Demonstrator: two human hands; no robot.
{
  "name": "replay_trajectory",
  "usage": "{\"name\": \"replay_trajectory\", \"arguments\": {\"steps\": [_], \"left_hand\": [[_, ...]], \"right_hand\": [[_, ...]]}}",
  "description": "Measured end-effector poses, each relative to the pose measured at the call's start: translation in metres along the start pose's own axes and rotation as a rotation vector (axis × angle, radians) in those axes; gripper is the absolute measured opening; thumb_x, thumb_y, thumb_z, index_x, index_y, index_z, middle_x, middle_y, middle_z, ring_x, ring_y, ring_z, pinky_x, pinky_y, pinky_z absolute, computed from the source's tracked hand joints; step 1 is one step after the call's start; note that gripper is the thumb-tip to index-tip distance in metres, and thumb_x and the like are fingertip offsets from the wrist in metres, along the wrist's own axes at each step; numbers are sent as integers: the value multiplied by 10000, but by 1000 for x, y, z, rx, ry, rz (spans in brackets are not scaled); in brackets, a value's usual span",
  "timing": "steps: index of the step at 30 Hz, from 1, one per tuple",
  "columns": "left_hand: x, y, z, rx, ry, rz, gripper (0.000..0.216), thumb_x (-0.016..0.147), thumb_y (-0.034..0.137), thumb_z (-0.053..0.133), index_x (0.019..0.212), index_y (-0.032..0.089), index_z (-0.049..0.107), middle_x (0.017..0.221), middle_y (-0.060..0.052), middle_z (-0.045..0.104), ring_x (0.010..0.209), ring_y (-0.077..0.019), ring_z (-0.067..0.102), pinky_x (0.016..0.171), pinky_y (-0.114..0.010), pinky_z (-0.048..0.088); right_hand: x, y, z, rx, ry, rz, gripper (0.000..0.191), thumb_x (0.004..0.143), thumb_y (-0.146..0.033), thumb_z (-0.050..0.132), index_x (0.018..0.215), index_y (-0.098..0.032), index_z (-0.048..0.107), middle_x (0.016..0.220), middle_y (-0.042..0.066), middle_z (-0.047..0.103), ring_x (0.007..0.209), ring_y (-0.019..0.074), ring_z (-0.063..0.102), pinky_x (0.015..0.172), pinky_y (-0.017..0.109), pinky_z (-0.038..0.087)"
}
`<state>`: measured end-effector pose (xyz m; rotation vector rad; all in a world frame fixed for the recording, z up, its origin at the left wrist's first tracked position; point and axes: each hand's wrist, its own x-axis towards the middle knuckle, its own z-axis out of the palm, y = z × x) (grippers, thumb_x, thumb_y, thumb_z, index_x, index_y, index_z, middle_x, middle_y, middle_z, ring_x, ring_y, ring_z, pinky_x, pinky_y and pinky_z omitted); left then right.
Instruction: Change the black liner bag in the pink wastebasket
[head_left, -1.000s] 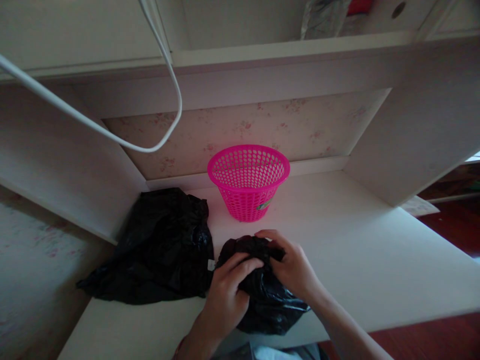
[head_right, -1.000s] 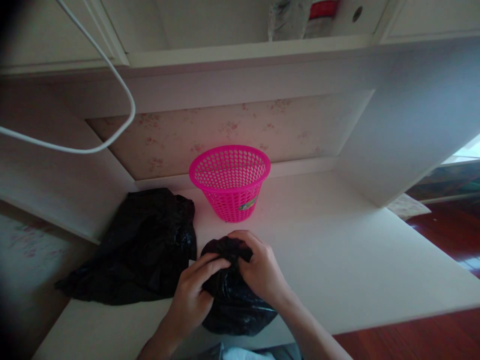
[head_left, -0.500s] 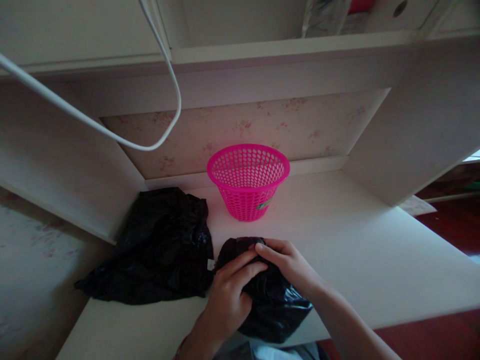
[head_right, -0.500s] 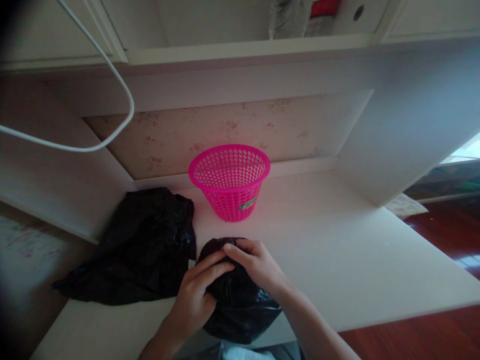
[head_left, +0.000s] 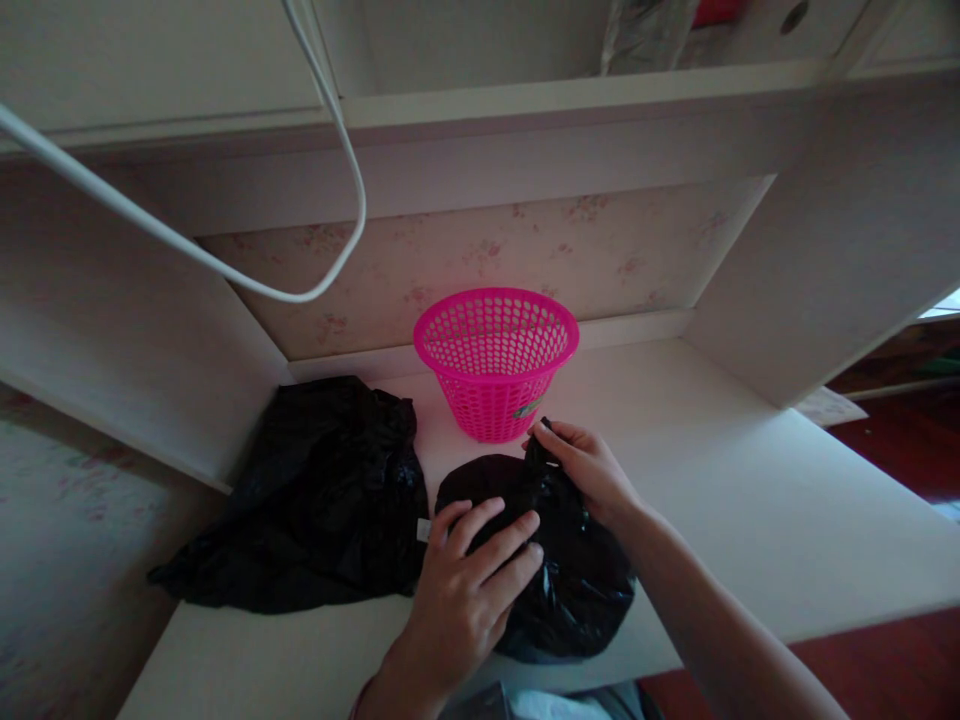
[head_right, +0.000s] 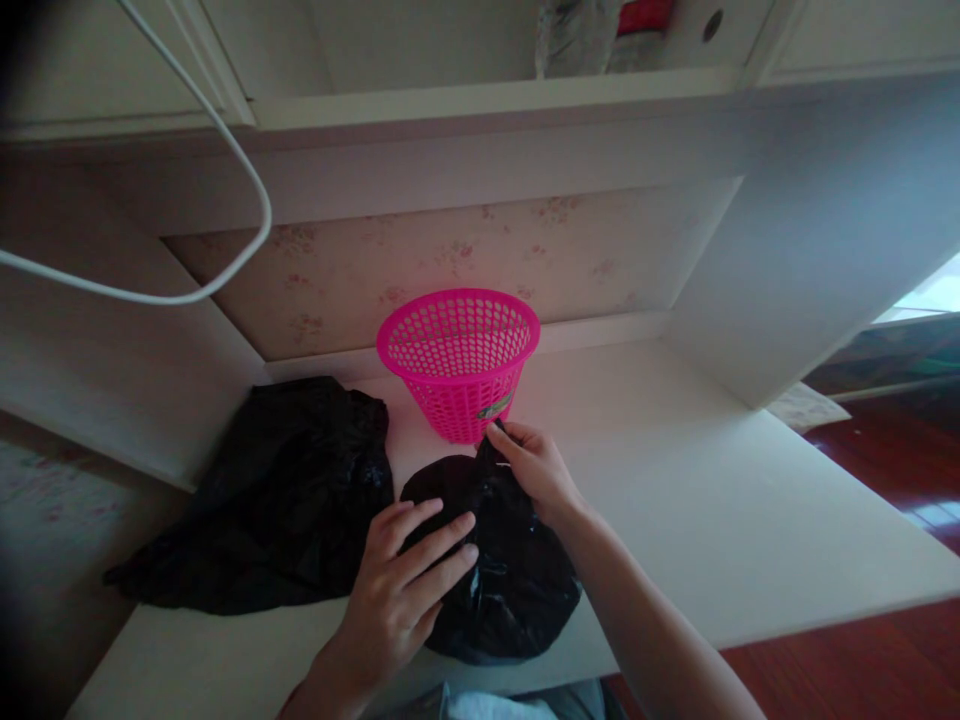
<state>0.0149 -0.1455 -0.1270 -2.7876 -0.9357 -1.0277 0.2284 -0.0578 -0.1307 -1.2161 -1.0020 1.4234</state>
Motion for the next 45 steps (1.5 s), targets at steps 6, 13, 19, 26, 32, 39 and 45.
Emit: {"name": "replay_trajectory", "arguments": {"steps": [6,13,19,26,32,39,45], "left_hand": [[-20,6,12,-265,-26,11,383,885,14,486,1166,213,654,1156,-36,812,1220,-189,699,1158,-373,472],[-28,10,14,-492,-29,-28,450,797,-10,492,1153,226,632,1093,-43,813,1087,-166,755,1056,-292,553],[-24,16,12,-678,-29,-246,355,878,26,553,1109,248,705,1010,-39,778,961,-169,741,948,-290,584],[21,-6,10,-724,127,-698,255,999,397,596,1047,230,783,1374,-115,631,1053,-236,701,862,-342,609],[71,-31,12,-866,-102,-654,362,1003,445,559,1076,160,769,1036,-79,764,842,-218,711,710,-310,582],[93,-40,0,-912,-98,-660,356,962,458,621,891,146,776,892,-62,791,865,-244,719,793,-320,541],[119,-27,0,-942,-76,-555,277,953,375,623,865,153,765,837,-32,775,825,-210,712,772,-290,528]], "right_hand": [[47,27,-30,-123,87,-68,628,603,-765,793,698,-151,702,644,17,656,605,126,532,610,280,408],[54,32,-31,-225,84,-109,637,636,-786,742,676,-152,688,626,28,654,581,134,527,603,301,415],[33,-1,-22,-306,103,-263,508,798,-683,693,736,-179,700,660,-9,605,652,140,526,636,281,432],[-11,-45,-1,-509,48,-535,349,943,-493,643,809,-187,742,729,13,661,673,143,582,632,272,470],[-32,-60,11,-366,-26,-563,294,948,-454,668,861,-185,747,788,29,701,678,144,633,637,280,530],[-31,-42,-22,-68,-212,-618,446,841,-467,807,1059,-279,467,1239,59,624,1071,192,669,881,358,593],[-55,-16,-39,-423,-338,-505,522,830,-480,810,1191,-260,504,1237,74,619,1141,224,629,1000,405,542]]}}
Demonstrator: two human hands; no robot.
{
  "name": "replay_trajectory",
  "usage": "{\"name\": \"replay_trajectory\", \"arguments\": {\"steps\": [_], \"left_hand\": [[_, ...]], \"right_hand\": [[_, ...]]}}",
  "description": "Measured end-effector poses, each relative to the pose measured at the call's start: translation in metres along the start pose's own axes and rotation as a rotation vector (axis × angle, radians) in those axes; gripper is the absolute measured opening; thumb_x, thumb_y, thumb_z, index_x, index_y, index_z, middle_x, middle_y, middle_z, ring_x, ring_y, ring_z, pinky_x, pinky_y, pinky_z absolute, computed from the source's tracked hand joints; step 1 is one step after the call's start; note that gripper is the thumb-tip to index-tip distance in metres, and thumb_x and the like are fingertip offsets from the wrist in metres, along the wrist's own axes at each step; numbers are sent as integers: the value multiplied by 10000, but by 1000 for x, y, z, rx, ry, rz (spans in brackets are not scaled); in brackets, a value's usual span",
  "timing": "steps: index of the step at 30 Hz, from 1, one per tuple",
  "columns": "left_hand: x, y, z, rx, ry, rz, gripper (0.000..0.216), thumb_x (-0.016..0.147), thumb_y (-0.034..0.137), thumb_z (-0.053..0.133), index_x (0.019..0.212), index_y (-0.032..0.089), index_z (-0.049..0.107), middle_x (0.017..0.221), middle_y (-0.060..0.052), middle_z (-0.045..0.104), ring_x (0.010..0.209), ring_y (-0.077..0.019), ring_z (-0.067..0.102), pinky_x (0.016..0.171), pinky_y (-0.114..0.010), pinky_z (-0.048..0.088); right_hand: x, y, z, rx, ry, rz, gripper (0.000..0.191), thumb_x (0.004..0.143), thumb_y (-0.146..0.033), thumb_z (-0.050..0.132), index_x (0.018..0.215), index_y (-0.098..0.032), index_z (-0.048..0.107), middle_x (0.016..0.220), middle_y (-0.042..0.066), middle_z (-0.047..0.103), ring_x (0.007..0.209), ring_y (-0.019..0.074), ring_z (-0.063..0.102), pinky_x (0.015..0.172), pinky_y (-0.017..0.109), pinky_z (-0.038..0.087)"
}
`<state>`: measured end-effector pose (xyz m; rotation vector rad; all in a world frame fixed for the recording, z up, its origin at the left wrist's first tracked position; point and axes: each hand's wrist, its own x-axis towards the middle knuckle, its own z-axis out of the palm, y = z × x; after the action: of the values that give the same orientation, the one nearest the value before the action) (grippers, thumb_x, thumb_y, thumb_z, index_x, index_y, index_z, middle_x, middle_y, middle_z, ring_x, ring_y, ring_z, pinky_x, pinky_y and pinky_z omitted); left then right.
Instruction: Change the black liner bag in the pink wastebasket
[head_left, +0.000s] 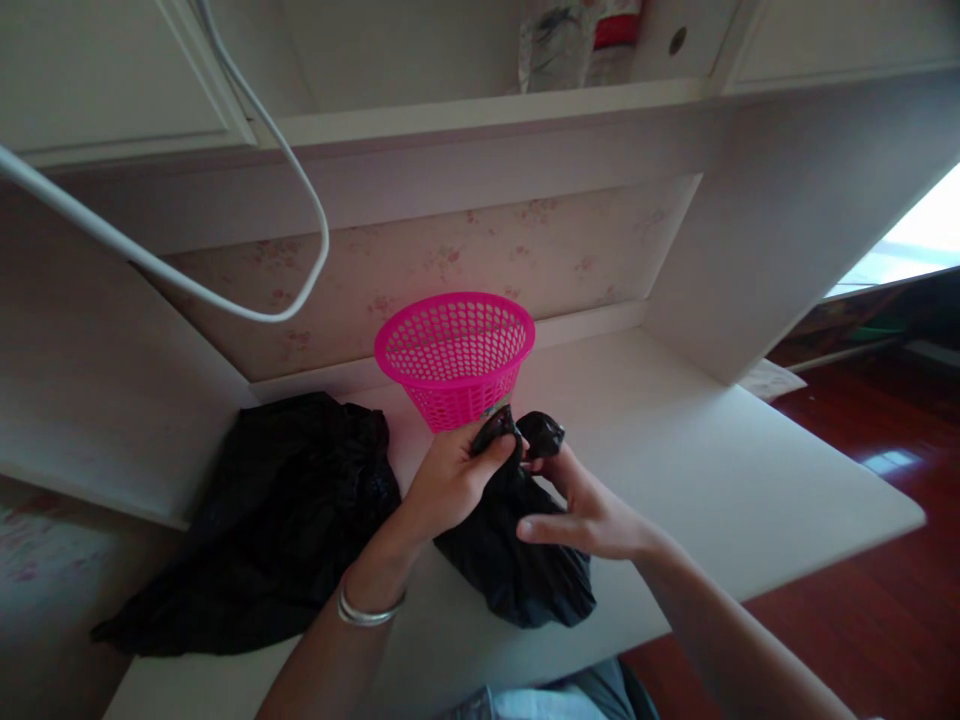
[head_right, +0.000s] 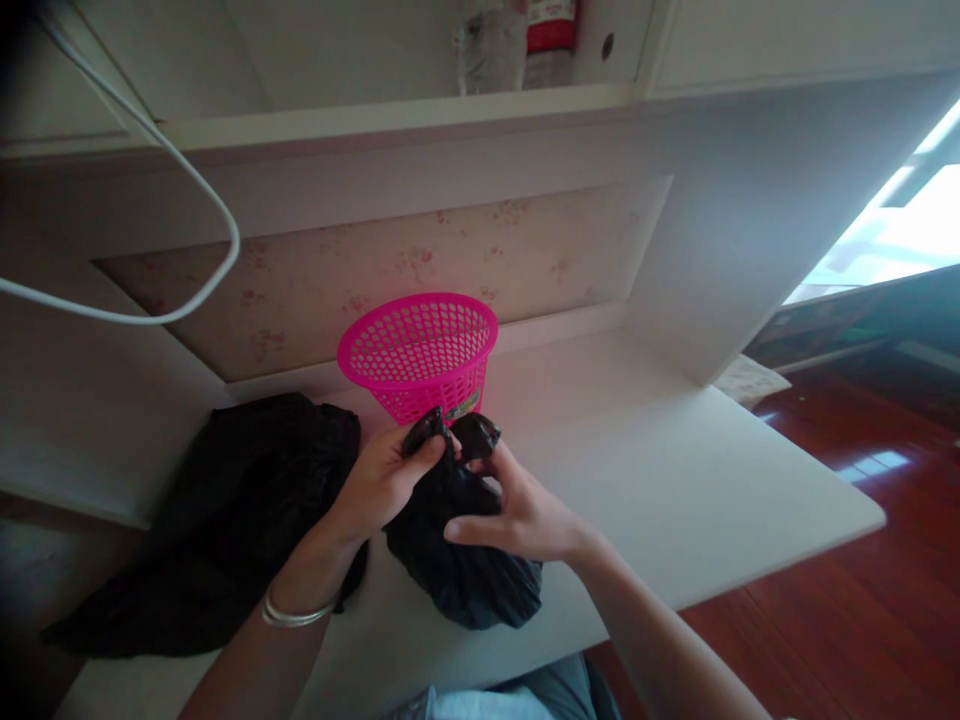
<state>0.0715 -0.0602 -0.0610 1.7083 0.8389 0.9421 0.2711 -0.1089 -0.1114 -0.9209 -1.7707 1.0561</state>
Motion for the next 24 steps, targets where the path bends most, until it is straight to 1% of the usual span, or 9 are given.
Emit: {"name": "replay_trajectory", "arguments": {"steps": [2,5,9,12,14,17,19,22,24], "left_hand": [[7,4,11,4,11,20,263,956,358,613,872,155,757,827,-24,764,812,-199,702,758,-285,523],[17,8,29,-54,-25,14,258,956,367,604,884,161,742,850,-31,757,825,-201,695,756,-292,524],[23,11,54,-43,-87,75,212,960,340,604,903,175,724,887,-43,730,891,-218,691,827,-328,534],[8,8,66,24,-68,172,210,962,279,634,1144,210,713,1151,-73,707,1130,-232,655,1019,-357,496],[-13,0,69,70,-54,188,450,948,266,671,1391,267,591,1432,-93,578,1359,-246,529,1169,-393,402],[-51,-24,68,102,-39,109,663,954,315,675,1552,339,390,1633,-91,366,1519,-270,340,1245,-459,310],[-77,-47,64,58,-60,-21,595,963,337,655,1515,339,434,1586,-95,427,1446,-270,438,1189,-449,391],[-108,-82,57,15,-55,-276,341,982,404,603,1300,282,618,1366,-99,600,1209,-251,616,1055,-402,495],[-125,-102,52,9,-17,-354,326,976,466,585,1207,249,664,1263,-105,645,1125,-250,651,984,-374,523]], "right_hand": [[-9,2,6,-109,27,46,511,827,-476,809,1194,-249,535,1256,79,636,1134,233,630,988,395,538],[-16,7,11,-154,302,130,476,867,-455,762,1237,-245,550,1201,70,688,1059,225,666,931,365,550],[-20,13,0,-240,466,133,201,917,-365,673,1061,-225,688,1006,54,742,908,218,691,806,320,558],[-26,15,-17,-333,555,65,159,883,-270,624,965,-220,750,978,64,761,902,230,699,786,316,556],[-31,19,-32,-393,584,91,187,857,-257,593,919,-223,767,938,66,774,862,233,707,752,320,553],[-35,31,-59,-466,638,173,229,830,-330,588,878,-223,785,910,71,792,847,255,722,757,354,555],[-35,41,-79,-501,720,233,273,796,-404,608,862,-216,795,891,76,802,860,281,731,775,385,556],[-29,54,-109,-540,810,307,327,749,-473,639,854,-213,809,872,78,813,852,301,739,770,405,551],[-24,61,-130,-559,837,325,343,735,-491,659,863,-213,815,871,78,817,846,306,744,753,401,547]]}}
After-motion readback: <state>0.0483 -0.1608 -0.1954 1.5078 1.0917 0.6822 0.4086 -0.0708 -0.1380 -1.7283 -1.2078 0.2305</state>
